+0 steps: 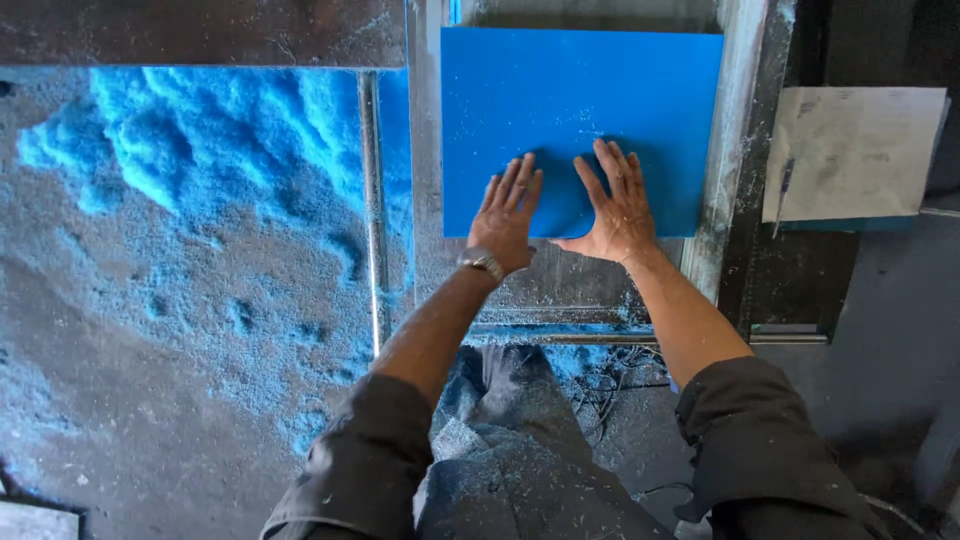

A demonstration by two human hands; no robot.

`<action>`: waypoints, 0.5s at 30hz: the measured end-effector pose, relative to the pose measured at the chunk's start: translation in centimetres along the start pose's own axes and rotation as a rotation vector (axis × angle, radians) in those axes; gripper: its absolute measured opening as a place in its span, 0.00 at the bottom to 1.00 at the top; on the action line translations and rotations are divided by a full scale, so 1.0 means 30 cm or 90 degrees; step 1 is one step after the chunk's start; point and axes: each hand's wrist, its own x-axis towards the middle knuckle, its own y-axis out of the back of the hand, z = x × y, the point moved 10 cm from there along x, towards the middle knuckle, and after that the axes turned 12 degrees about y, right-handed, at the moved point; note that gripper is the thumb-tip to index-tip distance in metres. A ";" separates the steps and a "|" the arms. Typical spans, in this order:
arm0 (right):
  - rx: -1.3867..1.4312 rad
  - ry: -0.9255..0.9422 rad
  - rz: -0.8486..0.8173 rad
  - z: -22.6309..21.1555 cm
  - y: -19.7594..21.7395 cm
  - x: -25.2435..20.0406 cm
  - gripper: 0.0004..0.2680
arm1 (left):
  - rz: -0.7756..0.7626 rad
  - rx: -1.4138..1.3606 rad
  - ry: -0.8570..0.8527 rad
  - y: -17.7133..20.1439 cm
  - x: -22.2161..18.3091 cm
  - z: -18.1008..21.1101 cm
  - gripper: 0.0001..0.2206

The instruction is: Measuring and cutting blue plastic sheets using a table saw in a manufacturing environment.

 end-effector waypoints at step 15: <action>0.000 0.014 0.013 0.015 0.047 0.051 0.52 | 0.060 -0.071 -0.032 0.046 0.104 0.095 0.53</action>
